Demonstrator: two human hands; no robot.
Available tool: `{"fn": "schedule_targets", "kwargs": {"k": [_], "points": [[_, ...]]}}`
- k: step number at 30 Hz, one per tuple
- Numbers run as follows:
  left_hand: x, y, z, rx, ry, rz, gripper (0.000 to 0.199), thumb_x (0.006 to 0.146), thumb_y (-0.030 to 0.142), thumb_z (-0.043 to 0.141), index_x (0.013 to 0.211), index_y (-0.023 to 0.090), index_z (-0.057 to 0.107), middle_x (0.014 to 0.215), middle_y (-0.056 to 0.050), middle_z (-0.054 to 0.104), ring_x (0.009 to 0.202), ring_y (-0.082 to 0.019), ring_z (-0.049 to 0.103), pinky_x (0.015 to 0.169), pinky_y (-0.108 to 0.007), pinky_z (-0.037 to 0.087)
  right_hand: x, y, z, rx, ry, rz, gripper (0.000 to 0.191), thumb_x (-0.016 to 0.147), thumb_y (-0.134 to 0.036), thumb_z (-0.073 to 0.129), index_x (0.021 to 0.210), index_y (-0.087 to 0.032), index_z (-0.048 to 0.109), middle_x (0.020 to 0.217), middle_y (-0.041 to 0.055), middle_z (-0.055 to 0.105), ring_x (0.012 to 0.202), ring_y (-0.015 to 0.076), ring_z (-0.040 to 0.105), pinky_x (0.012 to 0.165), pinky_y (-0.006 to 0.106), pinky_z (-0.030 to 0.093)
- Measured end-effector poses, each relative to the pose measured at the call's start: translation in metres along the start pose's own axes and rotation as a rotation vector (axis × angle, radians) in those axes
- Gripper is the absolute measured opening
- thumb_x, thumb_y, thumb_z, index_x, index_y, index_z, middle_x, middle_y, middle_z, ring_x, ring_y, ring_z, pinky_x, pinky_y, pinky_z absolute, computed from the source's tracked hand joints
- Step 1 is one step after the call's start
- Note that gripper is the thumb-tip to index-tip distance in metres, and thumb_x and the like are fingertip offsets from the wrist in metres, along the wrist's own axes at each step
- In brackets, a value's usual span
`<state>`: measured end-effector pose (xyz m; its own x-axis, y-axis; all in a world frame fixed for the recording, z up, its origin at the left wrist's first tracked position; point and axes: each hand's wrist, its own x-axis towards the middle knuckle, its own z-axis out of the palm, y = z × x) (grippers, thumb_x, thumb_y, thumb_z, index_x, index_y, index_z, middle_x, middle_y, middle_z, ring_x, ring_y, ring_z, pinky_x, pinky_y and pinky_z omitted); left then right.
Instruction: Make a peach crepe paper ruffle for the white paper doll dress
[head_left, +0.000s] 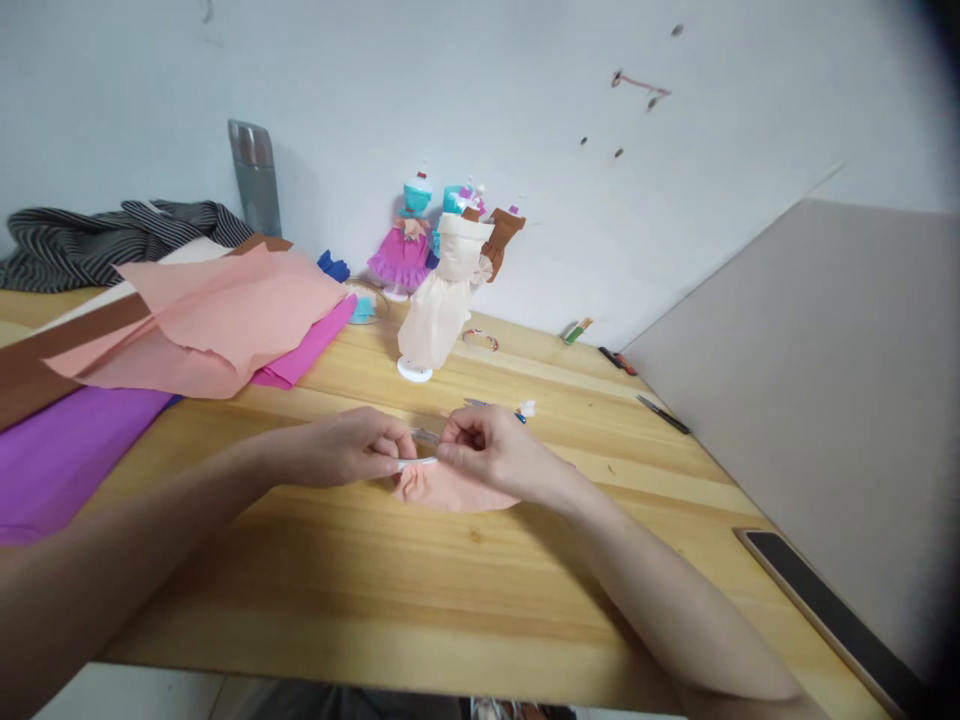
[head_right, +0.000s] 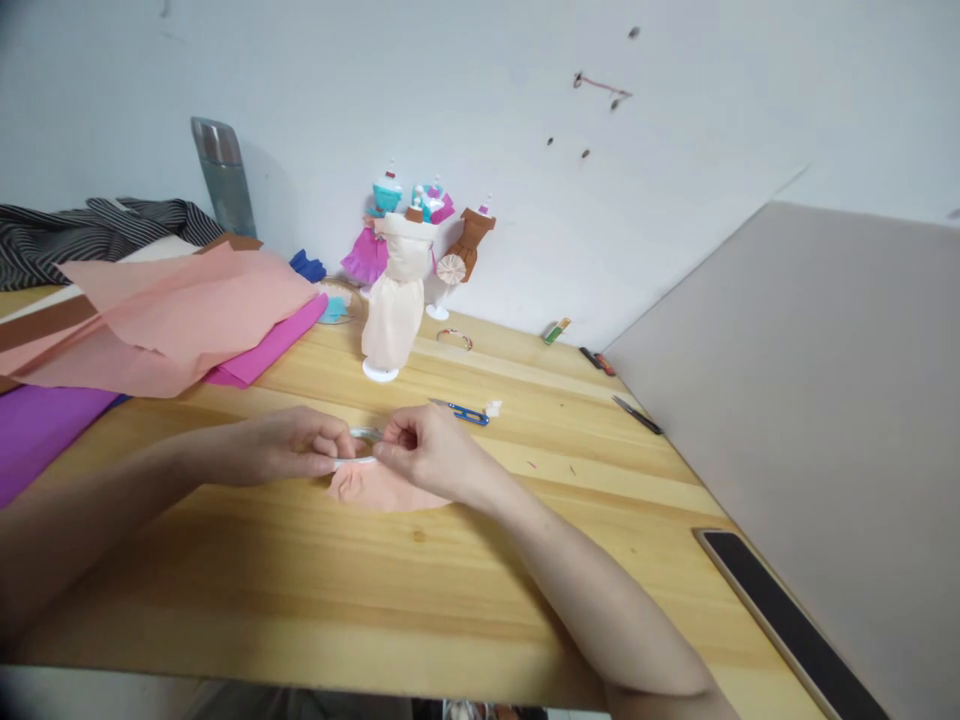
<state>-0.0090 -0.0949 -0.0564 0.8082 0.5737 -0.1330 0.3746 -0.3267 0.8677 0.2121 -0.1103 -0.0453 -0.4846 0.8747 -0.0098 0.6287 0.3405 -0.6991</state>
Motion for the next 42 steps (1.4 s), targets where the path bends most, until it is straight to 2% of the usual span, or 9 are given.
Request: {"fn": "schedule_targets", "kwargs": {"k": [3, 6, 11, 14, 17, 26, 35, 38, 42], "points": [[0.002, -0.001, 0.001, -0.088, 0.02, -0.066, 0.012, 0.076, 0.024, 0.051, 0.081, 0.015, 0.056, 0.06, 0.005, 0.052, 0.053, -0.008, 0.038, 0.052, -0.02, 0.027, -0.001, 0.0, -0.001, -0.013, -0.003, 0.005, 0.018, 0.078, -0.03, 0.057, 0.067, -0.015, 0.057, 0.056, -0.003, 0.046, 0.052, 0.008, 0.038, 0.047, 0.021, 0.026], [0.002, -0.002, 0.001, -0.208, 0.048, -0.099, 0.013, 0.076, 0.024, 0.049, 0.083, 0.016, 0.056, 0.065, 0.003, 0.056, 0.061, -0.01, 0.046, 0.059, -0.022, 0.032, -0.001, -0.002, 0.0, 0.006, 0.011, 0.02, 0.019, 0.078, -0.033, 0.059, 0.071, -0.016, 0.056, 0.057, -0.0032, 0.047, 0.052, 0.0081, 0.038, 0.047, 0.021, 0.025], [-0.001, -0.001, -0.002, -0.12, 0.196, -0.067, 0.032, 0.087, 0.04, 0.043, 0.087, 0.016, 0.065, 0.079, 0.0, 0.061, 0.08, -0.016, 0.052, 0.073, -0.025, 0.037, -0.001, -0.002, 0.004, 0.125, -0.023, 0.014, 0.018, 0.077, -0.032, 0.062, 0.071, -0.016, 0.054, 0.057, -0.0047, 0.045, 0.05, 0.0072, 0.038, 0.046, 0.021, 0.026], [-0.002, 0.001, -0.002, -0.184, 0.122, -0.044, 0.04, 0.087, 0.047, 0.044, 0.075, 0.014, 0.064, 0.068, 0.0, 0.057, 0.068, -0.014, 0.05, 0.066, -0.025, 0.035, -0.003, -0.002, 0.005, 0.185, -0.027, 0.008, 0.018, 0.078, -0.031, 0.061, 0.073, -0.016, 0.054, 0.057, -0.0053, 0.044, 0.05, 0.0068, 0.037, 0.047, 0.021, 0.028], [0.0, 0.001, 0.001, -0.249, 0.065, -0.06, 0.032, 0.079, 0.043, 0.056, 0.067, 0.013, 0.062, 0.065, 0.0, 0.059, 0.065, -0.013, 0.05, 0.063, -0.024, 0.035, -0.004, -0.003, 0.006, 0.204, -0.014, 0.006, 0.018, 0.079, -0.032, 0.062, 0.075, -0.016, 0.055, 0.058, -0.0053, 0.043, 0.052, 0.0071, 0.036, 0.047, 0.021, 0.027], [-0.001, 0.012, 0.002, -0.286, 0.15, -0.177, 0.018, 0.072, 0.025, 0.052, 0.059, 0.015, 0.06, 0.055, 0.004, 0.048, 0.056, -0.01, 0.04, 0.055, -0.024, 0.027, -0.005, -0.008, 0.003, 0.209, 0.006, -0.011, 0.017, 0.078, -0.031, 0.064, 0.077, -0.016, 0.056, 0.062, -0.0042, 0.046, 0.052, 0.0069, 0.037, 0.048, 0.021, 0.028], [-0.004, 0.001, -0.004, -0.187, 0.126, -0.002, 0.03, 0.08, 0.03, 0.045, 0.054, 0.016, 0.051, 0.059, 0.002, 0.049, 0.064, -0.012, 0.047, 0.065, -0.024, 0.037, -0.003, -0.006, 0.004, 0.313, -0.005, 0.038, 0.018, 0.076, -0.031, 0.064, 0.078, -0.015, 0.056, 0.06, -0.0048, 0.044, 0.051, 0.0066, 0.035, 0.046, 0.02, 0.026], [-0.003, 0.001, -0.002, -0.206, 0.067, 0.002, 0.037, 0.086, 0.039, 0.046, 0.06, 0.015, 0.057, 0.059, 0.002, 0.052, 0.06, -0.011, 0.046, 0.061, -0.023, 0.036, -0.002, -0.006, 0.004, 0.33, -0.016, 0.04, 0.018, 0.075, -0.031, 0.064, 0.078, -0.015, 0.056, 0.061, -0.0047, 0.045, 0.051, 0.0065, 0.035, 0.047, 0.019, 0.028], [-0.001, 0.004, 0.002, -0.23, 0.04, -0.032, 0.033, 0.084, 0.038, 0.05, 0.066, 0.014, 0.063, 0.06, 0.001, 0.054, 0.059, -0.011, 0.046, 0.057, -0.022, 0.036, -0.003, -0.005, 0.004, 0.298, -0.018, 0.038, 0.017, 0.076, -0.031, 0.064, 0.079, -0.015, 0.056, 0.063, -0.0033, 0.048, 0.054, 0.0074, 0.037, 0.047, 0.019, 0.029]]}}
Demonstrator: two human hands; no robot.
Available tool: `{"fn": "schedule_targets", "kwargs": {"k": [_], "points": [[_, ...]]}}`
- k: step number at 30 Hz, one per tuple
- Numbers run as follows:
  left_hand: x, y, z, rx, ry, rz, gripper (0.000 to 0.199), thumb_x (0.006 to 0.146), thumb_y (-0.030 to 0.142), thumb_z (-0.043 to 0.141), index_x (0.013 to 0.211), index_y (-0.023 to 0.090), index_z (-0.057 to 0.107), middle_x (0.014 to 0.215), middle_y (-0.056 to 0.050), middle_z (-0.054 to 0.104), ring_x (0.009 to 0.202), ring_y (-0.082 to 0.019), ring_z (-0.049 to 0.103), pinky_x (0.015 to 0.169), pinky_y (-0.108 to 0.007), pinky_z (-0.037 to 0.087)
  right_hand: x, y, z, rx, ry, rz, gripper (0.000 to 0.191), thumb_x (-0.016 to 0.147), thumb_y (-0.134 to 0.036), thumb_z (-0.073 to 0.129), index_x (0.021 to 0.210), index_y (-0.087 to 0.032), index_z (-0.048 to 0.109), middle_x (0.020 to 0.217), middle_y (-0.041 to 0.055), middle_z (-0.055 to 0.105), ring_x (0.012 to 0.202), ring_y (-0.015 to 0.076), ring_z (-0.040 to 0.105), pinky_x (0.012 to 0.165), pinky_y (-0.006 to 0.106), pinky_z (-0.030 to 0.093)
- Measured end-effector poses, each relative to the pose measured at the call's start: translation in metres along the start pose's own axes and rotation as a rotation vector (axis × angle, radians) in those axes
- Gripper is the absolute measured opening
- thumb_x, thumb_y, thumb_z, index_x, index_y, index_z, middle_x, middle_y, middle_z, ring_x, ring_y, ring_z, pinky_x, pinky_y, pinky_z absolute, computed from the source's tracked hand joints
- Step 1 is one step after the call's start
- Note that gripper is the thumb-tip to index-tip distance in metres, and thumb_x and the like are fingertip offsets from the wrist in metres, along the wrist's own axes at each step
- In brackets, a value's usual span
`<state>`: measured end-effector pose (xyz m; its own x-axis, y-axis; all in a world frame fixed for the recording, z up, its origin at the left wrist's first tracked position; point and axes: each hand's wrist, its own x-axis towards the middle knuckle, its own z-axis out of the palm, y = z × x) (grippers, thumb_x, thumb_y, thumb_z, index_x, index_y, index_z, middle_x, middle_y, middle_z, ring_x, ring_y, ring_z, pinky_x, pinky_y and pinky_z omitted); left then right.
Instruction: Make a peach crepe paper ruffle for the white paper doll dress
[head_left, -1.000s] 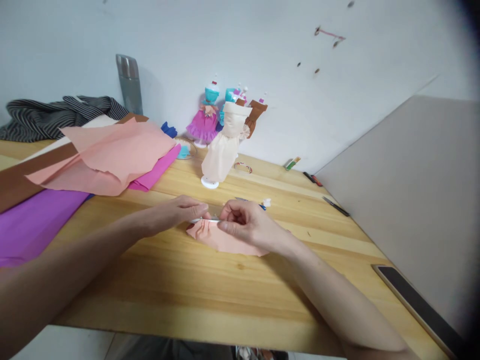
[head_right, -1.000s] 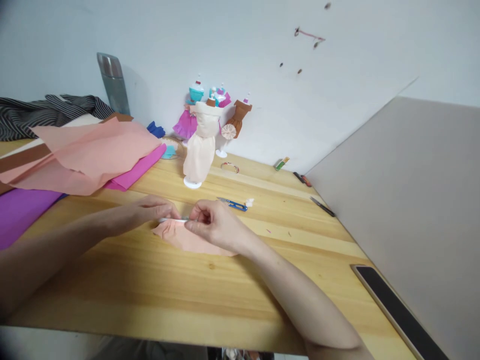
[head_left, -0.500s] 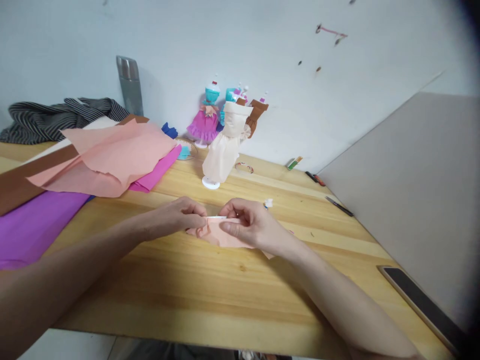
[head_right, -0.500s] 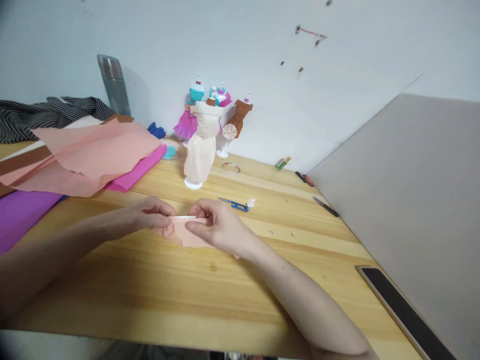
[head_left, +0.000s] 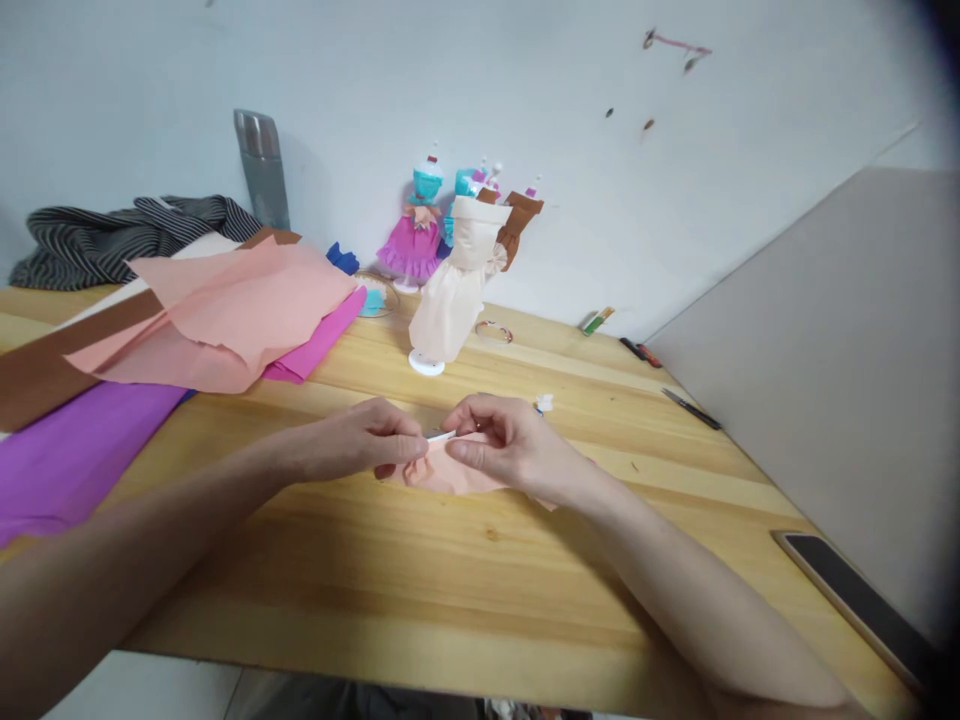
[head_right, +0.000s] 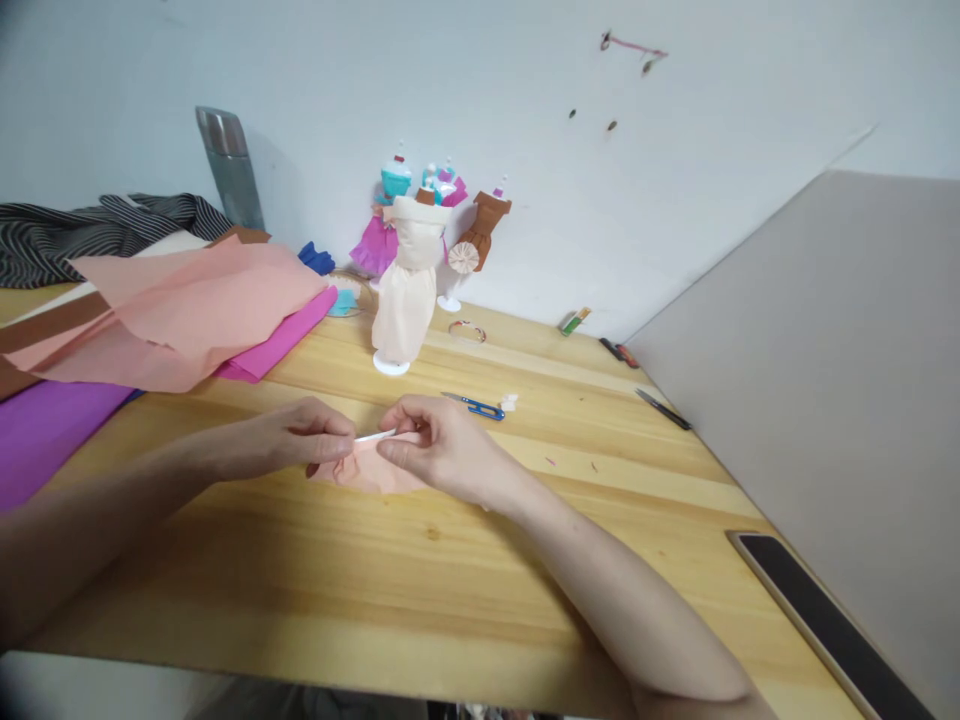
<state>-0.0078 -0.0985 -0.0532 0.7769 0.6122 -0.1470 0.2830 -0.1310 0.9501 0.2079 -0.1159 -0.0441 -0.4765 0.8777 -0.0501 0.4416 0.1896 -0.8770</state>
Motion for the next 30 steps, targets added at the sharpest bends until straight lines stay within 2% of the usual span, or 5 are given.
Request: {"fn": "schedule_targets", "kwargs": {"k": [9, 14, 19, 25, 30], "points": [[0.001, 0.001, 0.002, 0.111, 0.123, -0.087, 0.023, 0.076, 0.026, 0.049, 0.06, 0.015, 0.06, 0.052, 0.004, 0.044, 0.055, -0.011, 0.043, 0.052, -0.022, 0.03, -0.005, -0.001, 0.001, -0.261, 0.064, -0.09, 0.013, 0.081, -0.025, 0.059, 0.089, -0.016, 0.063, 0.07, -0.0003, 0.059, 0.06, 0.0105, 0.048, 0.053, 0.022, 0.033], [0.003, -0.002, 0.004, 0.147, 0.141, -0.09, 0.024, 0.078, 0.027, 0.047, 0.065, 0.015, 0.062, 0.057, 0.002, 0.052, 0.059, -0.012, 0.05, 0.055, -0.022, 0.035, -0.008, -0.005, 0.002, -0.362, 0.134, -0.093, 0.016, 0.08, -0.024, 0.06, 0.094, -0.016, 0.063, 0.072, 0.0012, 0.063, 0.062, 0.012, 0.052, 0.055, 0.023, 0.035], [0.002, 0.001, 0.008, 0.286, 0.187, -0.057, 0.026, 0.081, 0.028, 0.044, 0.062, 0.015, 0.055, 0.056, 0.003, 0.051, 0.056, -0.011, 0.047, 0.054, -0.022, 0.032, -0.009, -0.013, 0.0, -0.461, 0.198, -0.09, 0.009, 0.081, -0.025, 0.058, 0.084, -0.016, 0.06, 0.067, 0.0007, 0.06, 0.059, 0.0117, 0.049, 0.056, 0.024, 0.034], [0.002, 0.004, 0.011, 0.572, 0.292, 0.051, 0.029, 0.084, 0.029, 0.039, 0.059, 0.017, 0.033, 0.054, 0.004, 0.031, 0.052, -0.009, 0.031, 0.051, -0.025, 0.019, -0.009, -0.015, -0.001, -0.456, 0.165, -0.061, 0.018, 0.08, -0.031, 0.061, 0.071, -0.017, 0.056, 0.063, -0.0002, 0.056, 0.056, 0.0106, 0.044, 0.053, 0.024, 0.029], [0.003, 0.001, 0.01, 0.742, 0.357, 0.179, 0.026, 0.084, 0.026, 0.037, 0.061, 0.018, 0.03, 0.056, 0.002, 0.035, 0.054, -0.011, 0.033, 0.054, -0.026, 0.02, -0.007, -0.014, 0.002, -0.435, 0.169, -0.068, 0.014, 0.079, -0.029, 0.062, 0.072, -0.017, 0.058, 0.061, -0.0011, 0.054, 0.055, 0.0106, 0.042, 0.052, 0.023, 0.028]]}}
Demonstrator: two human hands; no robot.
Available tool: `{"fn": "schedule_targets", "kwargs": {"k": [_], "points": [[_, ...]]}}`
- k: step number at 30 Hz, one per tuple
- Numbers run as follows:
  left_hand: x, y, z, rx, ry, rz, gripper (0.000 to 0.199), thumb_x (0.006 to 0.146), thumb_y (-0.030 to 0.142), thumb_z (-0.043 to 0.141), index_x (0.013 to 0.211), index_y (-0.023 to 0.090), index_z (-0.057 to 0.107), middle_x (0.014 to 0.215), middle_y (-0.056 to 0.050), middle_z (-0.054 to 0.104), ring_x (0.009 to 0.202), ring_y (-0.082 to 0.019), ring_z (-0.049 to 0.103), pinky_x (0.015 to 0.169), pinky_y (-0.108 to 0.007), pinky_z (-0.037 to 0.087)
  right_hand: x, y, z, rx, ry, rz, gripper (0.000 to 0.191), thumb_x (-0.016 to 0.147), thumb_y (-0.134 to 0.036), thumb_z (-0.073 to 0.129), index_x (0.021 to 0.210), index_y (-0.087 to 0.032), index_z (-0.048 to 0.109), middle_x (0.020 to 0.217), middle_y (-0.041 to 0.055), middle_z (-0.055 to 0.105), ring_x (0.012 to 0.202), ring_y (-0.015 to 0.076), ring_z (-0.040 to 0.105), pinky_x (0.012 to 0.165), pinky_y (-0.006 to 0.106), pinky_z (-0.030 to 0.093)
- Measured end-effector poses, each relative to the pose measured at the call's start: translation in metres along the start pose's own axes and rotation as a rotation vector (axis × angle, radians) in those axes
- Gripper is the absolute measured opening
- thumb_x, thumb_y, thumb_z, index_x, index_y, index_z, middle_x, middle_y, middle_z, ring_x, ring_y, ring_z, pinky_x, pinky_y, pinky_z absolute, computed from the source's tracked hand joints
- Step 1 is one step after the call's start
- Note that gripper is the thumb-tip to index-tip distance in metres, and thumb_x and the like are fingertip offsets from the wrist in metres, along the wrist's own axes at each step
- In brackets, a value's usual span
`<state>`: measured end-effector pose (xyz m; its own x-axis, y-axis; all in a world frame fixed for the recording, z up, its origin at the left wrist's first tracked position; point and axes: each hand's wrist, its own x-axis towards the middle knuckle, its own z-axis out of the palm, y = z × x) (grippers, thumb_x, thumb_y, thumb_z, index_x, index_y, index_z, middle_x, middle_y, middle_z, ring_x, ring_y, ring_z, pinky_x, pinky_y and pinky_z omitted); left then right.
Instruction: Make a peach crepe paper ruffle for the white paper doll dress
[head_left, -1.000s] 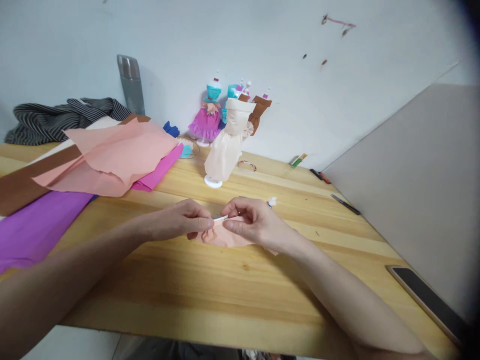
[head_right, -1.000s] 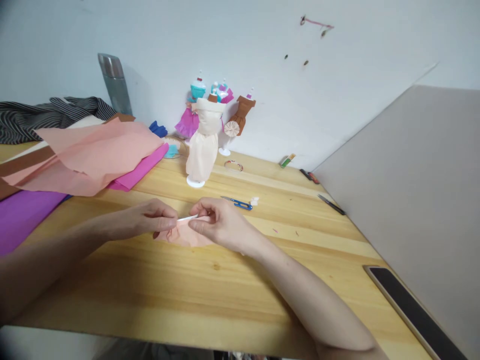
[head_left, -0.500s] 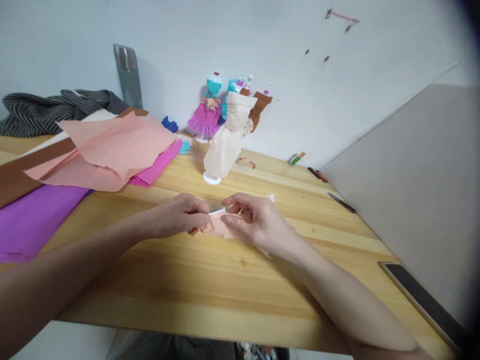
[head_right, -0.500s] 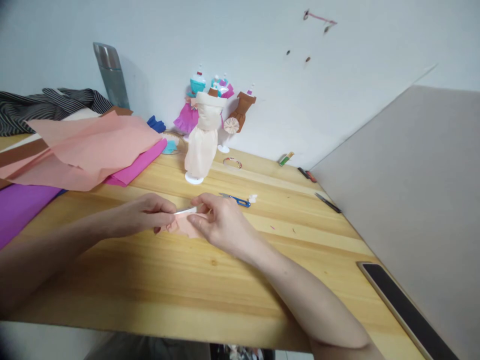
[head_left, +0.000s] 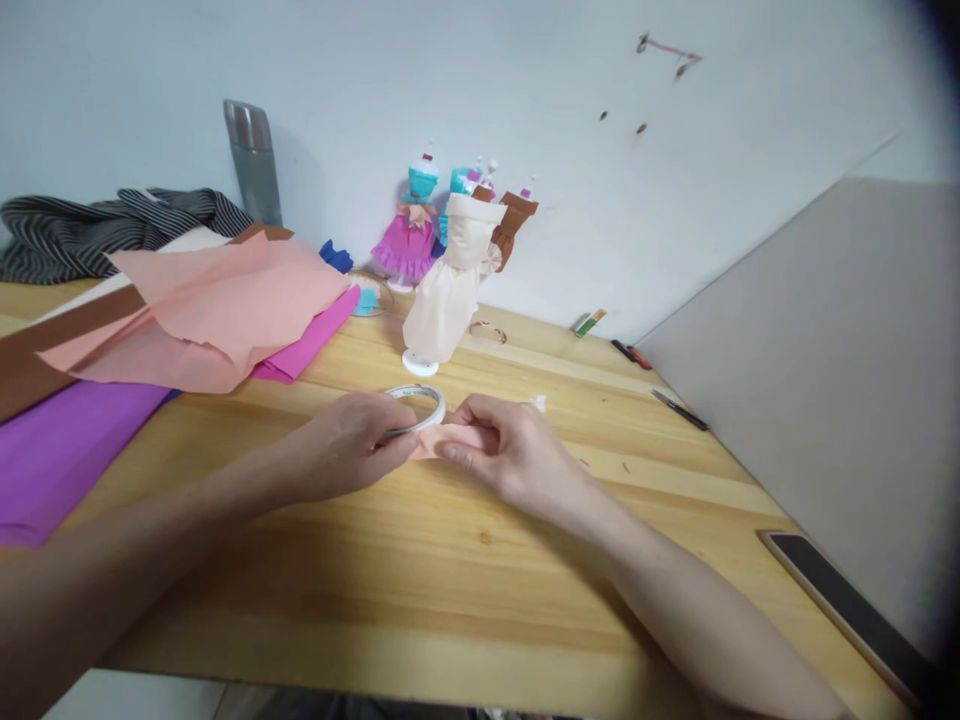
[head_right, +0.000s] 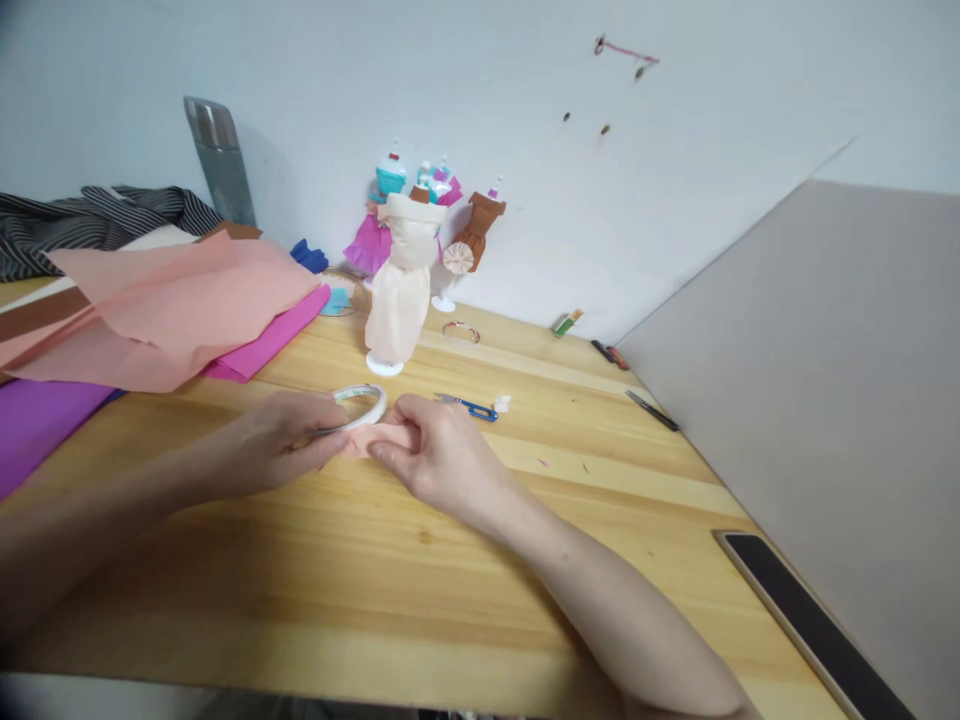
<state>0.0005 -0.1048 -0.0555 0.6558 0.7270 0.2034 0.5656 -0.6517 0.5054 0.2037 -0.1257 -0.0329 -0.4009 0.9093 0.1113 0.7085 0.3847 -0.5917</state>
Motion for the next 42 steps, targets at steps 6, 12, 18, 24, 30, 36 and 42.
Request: {"fn": "schedule_targets", "kwargs": {"k": [6, 12, 18, 24, 30, 36, 42], "points": [[-0.001, 0.002, 0.002, 0.07, 0.05, 0.101, 0.024, 0.084, 0.021, 0.035, 0.061, 0.019, 0.028, 0.058, 0.001, 0.037, 0.055, -0.012, 0.034, 0.055, -0.026, 0.021, 0.0, 0.001, 0.006, 0.08, 0.032, 0.003, 0.008, 0.079, -0.022, 0.056, 0.073, -0.017, 0.058, 0.06, -0.0018, 0.052, 0.054, 0.0102, 0.042, 0.051, 0.023, 0.031], [-0.002, 0.002, 0.003, 0.076, 0.082, 0.095, 0.024, 0.083, 0.019, 0.037, 0.06, 0.019, 0.029, 0.057, 0.002, 0.037, 0.054, -0.011, 0.033, 0.054, -0.026, 0.021, -0.001, 0.005, 0.013, 0.163, 0.054, -0.022, 0.011, 0.08, -0.024, 0.054, 0.073, -0.017, 0.059, 0.064, 0.0003, 0.058, 0.056, 0.0107, 0.046, 0.052, 0.023, 0.034], [-0.001, 0.005, 0.003, 0.037, 0.067, 0.062, 0.027, 0.086, 0.023, 0.035, 0.06, 0.019, 0.028, 0.055, 0.002, 0.035, 0.053, -0.011, 0.033, 0.054, -0.027, 0.019, -0.004, 0.004, 0.016, 0.213, 0.057, -0.062, 0.014, 0.082, -0.026, 0.055, 0.073, -0.017, 0.06, 0.067, 0.002, 0.061, 0.059, 0.0125, 0.052, 0.053, 0.023, 0.036], [-0.002, 0.007, 0.003, 0.021, 0.062, 0.027, 0.03, 0.088, 0.027, 0.034, 0.06, 0.019, 0.027, 0.054, 0.002, 0.035, 0.053, -0.011, 0.032, 0.054, -0.027, 0.019, -0.006, 0.003, 0.018, 0.275, 0.063, -0.084, 0.016, 0.083, -0.027, 0.054, 0.073, -0.017, 0.061, 0.067, 0.0031, 0.062, 0.059, 0.013, 0.053, 0.054, 0.024, 0.038], [-0.001, 0.007, 0.005, 0.021, 0.085, 0.039, 0.031, 0.088, 0.028, 0.034, 0.059, 0.019, 0.027, 0.054, 0.002, 0.036, 0.053, -0.011, 0.032, 0.054, -0.027, 0.02, -0.005, 0.002, 0.021, 0.339, 0.079, -0.106, 0.018, 0.083, -0.029, 0.054, 0.071, -0.018, 0.06, 0.067, 0.0029, 0.063, 0.061, 0.0137, 0.056, 0.055, 0.024, 0.041], [-0.002, 0.002, 0.006, 0.087, 0.163, 0.048, 0.031, 0.088, 0.026, 0.037, 0.06, 0.018, 0.03, 0.055, 0.002, 0.037, 0.054, -0.011, 0.033, 0.054, -0.027, 0.02, -0.001, 0.004, 0.02, 0.294, 0.154, -0.018, 0.014, 0.078, -0.03, 0.062, 0.075, -0.016, 0.063, 0.068, 0.0043, 0.067, 0.06, 0.0143, 0.057, 0.053, 0.024, 0.042], [-0.002, 0.003, 0.009, 0.145, 0.239, 0.102, 0.03, 0.088, 0.022, 0.039, 0.06, 0.018, 0.029, 0.053, 0.004, 0.035, 0.052, -0.01, 0.03, 0.053, -0.026, 0.019, 0.001, 0.005, 0.026, 0.478, 0.171, 0.009, 0.017, 0.079, -0.033, 0.062, 0.077, -0.017, 0.065, 0.077, 0.0069, 0.072, 0.068, 0.0175, 0.066, 0.064, 0.029, 0.051]]}}
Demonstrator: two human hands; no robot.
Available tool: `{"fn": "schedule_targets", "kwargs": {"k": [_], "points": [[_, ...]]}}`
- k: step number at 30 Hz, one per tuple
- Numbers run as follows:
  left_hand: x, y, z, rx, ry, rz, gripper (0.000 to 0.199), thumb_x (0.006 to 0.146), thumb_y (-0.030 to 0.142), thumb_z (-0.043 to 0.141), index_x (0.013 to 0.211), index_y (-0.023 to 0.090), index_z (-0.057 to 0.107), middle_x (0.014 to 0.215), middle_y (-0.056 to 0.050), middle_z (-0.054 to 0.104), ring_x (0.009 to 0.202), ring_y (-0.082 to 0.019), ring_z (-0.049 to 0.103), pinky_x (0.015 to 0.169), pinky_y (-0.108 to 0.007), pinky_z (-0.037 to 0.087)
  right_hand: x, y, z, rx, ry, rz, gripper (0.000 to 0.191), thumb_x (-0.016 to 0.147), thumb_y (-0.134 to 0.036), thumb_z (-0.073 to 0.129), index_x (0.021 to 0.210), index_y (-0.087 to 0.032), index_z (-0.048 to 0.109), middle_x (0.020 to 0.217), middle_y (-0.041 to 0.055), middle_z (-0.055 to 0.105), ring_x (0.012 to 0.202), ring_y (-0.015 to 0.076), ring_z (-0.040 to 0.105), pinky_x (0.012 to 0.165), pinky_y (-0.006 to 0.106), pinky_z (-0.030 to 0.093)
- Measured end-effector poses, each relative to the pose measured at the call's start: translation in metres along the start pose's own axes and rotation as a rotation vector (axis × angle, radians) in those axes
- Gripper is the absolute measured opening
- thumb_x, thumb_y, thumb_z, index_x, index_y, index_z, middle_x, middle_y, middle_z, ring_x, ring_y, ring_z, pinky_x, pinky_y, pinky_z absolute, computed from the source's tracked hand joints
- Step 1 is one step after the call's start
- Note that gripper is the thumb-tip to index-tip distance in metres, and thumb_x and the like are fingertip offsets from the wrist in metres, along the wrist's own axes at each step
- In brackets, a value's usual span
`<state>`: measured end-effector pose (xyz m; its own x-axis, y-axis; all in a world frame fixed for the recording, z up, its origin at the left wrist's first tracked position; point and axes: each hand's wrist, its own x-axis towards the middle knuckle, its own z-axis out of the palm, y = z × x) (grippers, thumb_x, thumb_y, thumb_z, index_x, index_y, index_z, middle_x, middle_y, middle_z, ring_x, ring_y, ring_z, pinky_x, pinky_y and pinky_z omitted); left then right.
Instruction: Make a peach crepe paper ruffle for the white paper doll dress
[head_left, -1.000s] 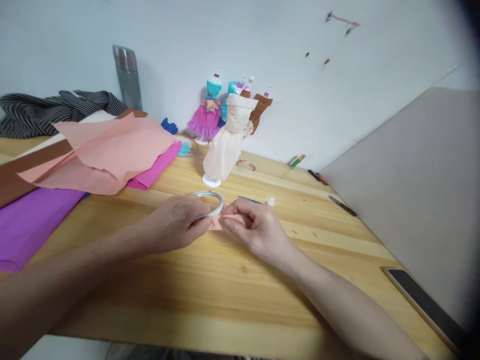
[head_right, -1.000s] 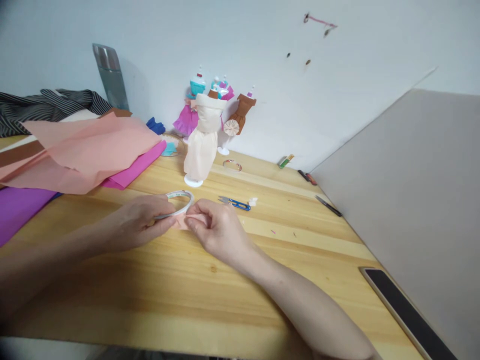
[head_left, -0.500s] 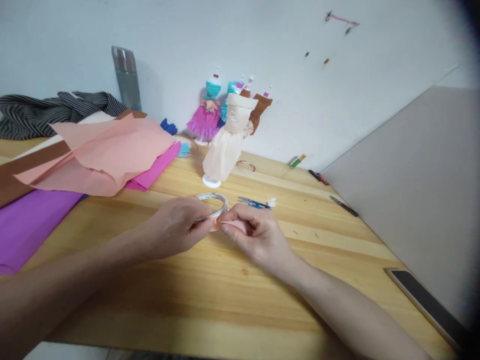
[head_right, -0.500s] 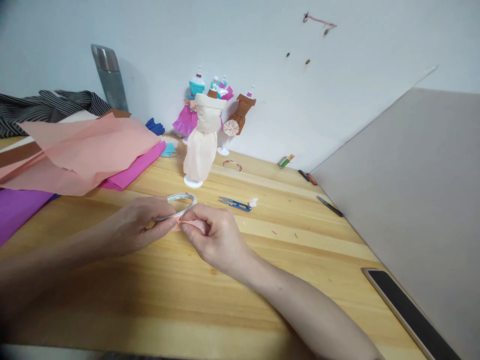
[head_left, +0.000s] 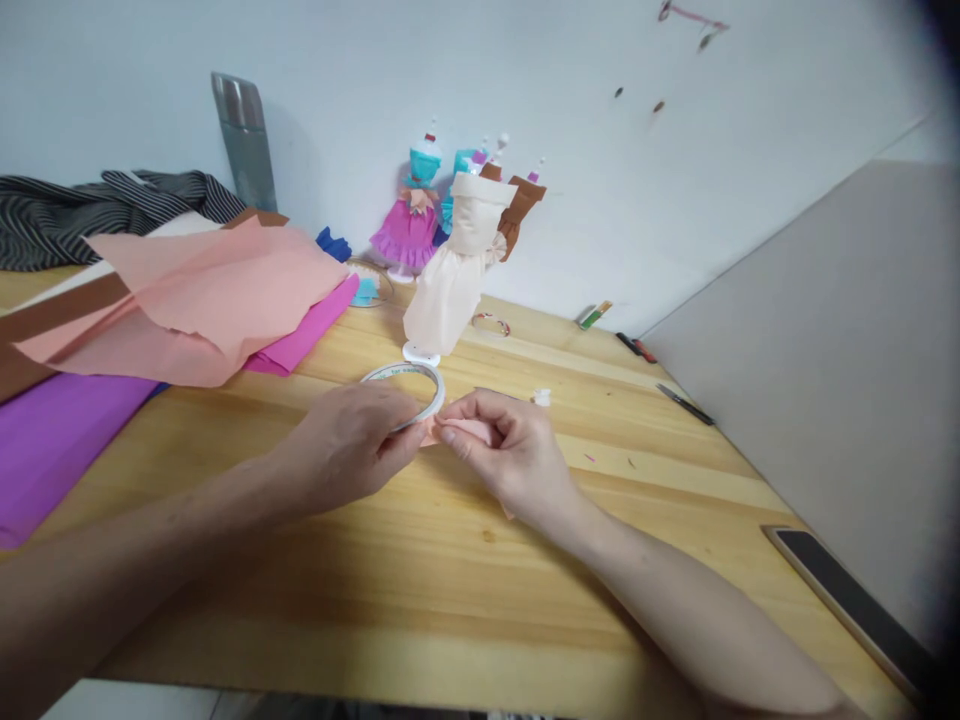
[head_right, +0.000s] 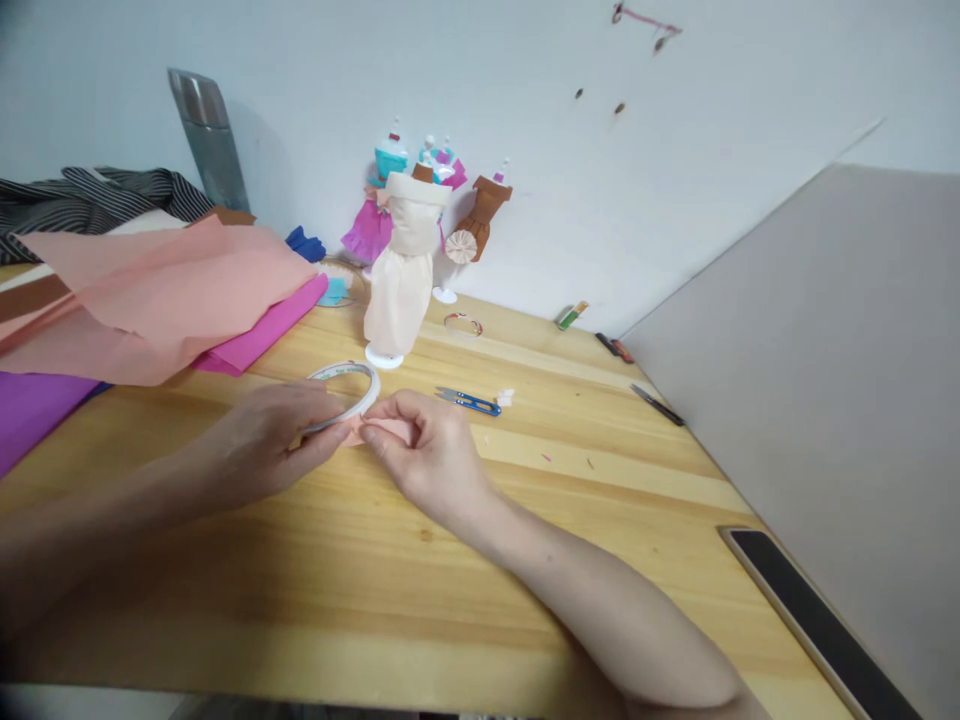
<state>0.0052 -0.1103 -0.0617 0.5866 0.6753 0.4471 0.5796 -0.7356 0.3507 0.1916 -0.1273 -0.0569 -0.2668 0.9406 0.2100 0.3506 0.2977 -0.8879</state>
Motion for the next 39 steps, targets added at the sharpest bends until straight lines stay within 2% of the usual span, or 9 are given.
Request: {"fn": "schedule_targets", "kwargs": {"k": [6, 11, 20, 24, 27, 31, 36, 39], "points": [[-0.0005, 0.0005, 0.0019, 0.005, 0.037, 0.011, 0.031, 0.087, 0.019, 0.042, 0.059, 0.018, 0.027, 0.052, 0.005, 0.031, 0.051, -0.009, 0.028, 0.052, -0.025, 0.018, -0.001, 0.0012, 0.0034, 0.072, 0.011, 0.006, 0.015, 0.08, -0.031, 0.063, 0.074, -0.018, 0.068, 0.072, 0.005, 0.072, 0.069, 0.0169, 0.067, 0.062, 0.027, 0.052], [-0.0019, -0.0001, 0.0025, 0.002, 0.002, -0.028, 0.031, 0.088, 0.022, 0.04, 0.06, 0.018, 0.028, 0.053, 0.004, 0.033, 0.051, -0.009, 0.029, 0.052, -0.025, 0.018, -0.0012, 0.001, 0.004, 0.092, 0.03, -0.015, 0.014, 0.079, -0.03, 0.064, 0.074, -0.018, 0.068, 0.071, 0.0039, 0.071, 0.068, 0.0161, 0.067, 0.061, 0.025, 0.051], [0.0004, 0.0032, 0.0018, -0.013, 0.019, -0.032, 0.029, 0.085, 0.018, 0.04, 0.057, 0.018, 0.029, 0.05, 0.005, 0.031, 0.049, -0.008, 0.03, 0.051, -0.024, 0.018, -0.0049, 0.0026, 0.005, -0.129, 0.046, -0.168, 0.014, 0.081, -0.023, 0.058, 0.075, -0.015, 0.068, 0.066, 0.0033, 0.068, 0.055, 0.0117, 0.057, 0.051, 0.022, 0.042], [0.0003, 0.0002, 0.0032, -0.01, 0.01, -0.072, 0.031, 0.085, 0.022, 0.04, 0.057, 0.018, 0.029, 0.05, 0.005, 0.031, 0.048, -0.008, 0.029, 0.05, -0.023, 0.018, -0.0057, 0.0007, 0.0021, -0.199, 0.011, -0.22, 0.016, 0.084, -0.025, 0.057, 0.084, -0.015, 0.069, 0.065, 0.0018, 0.065, 0.051, 0.0093, 0.051, 0.048, 0.021, 0.038], [0.0001, -0.0011, 0.003, -0.028, 0.018, -0.064, 0.032, 0.086, 0.022, 0.039, 0.057, 0.018, 0.027, 0.05, 0.005, 0.028, 0.049, -0.008, 0.028, 0.05, -0.024, 0.018, -0.0046, -0.0029, -0.002, -0.191, -0.032, -0.204, 0.015, 0.084, -0.023, 0.056, 0.084, -0.015, 0.069, 0.07, 0.0022, 0.068, 0.052, 0.0088, 0.051, 0.048, 0.02, 0.037], [-0.0001, -0.0002, 0.0025, -0.043, 0.002, -0.02, 0.031, 0.086, 0.02, 0.04, 0.058, 0.018, 0.027, 0.051, 0.005, 0.029, 0.05, -0.008, 0.028, 0.051, -0.025, 0.019, -0.0029, -0.0051, -0.0047, -0.149, -0.032, -0.134, 0.011, 0.082, -0.021, 0.056, 0.076, -0.015, 0.063, 0.064, 0.001, 0.066, 0.047, 0.0077, 0.047, 0.045, 0.02, 0.035], [-0.0013, -0.0009, 0.0046, -0.04, -0.011, -0.03, 0.03, 0.085, 0.021, 0.041, 0.058, 0.018, 0.027, 0.051, 0.005, 0.03, 0.049, -0.009, 0.028, 0.05, -0.026, 0.018, -0.0022, -0.0015, -0.0034, -0.054, -0.116, -0.093, 0.012, 0.083, -0.023, 0.055, 0.078, -0.016, 0.063, 0.071, 0.0029, 0.067, 0.062, 0.0128, 0.058, 0.051, 0.022, 0.04], [-0.0016, -0.0003, 0.0044, -0.042, -0.014, -0.013, 0.032, 0.087, 0.022, 0.039, 0.058, 0.018, 0.026, 0.052, 0.004, 0.031, 0.051, -0.009, 0.028, 0.051, -0.027, 0.018, -0.0015, 0.0004, -0.0032, -0.072, -0.087, -0.064, 0.011, 0.081, -0.024, 0.056, 0.074, -0.016, 0.061, 0.069, 0.0028, 0.065, 0.059, 0.012, 0.056, 0.051, 0.022, 0.039]]}}
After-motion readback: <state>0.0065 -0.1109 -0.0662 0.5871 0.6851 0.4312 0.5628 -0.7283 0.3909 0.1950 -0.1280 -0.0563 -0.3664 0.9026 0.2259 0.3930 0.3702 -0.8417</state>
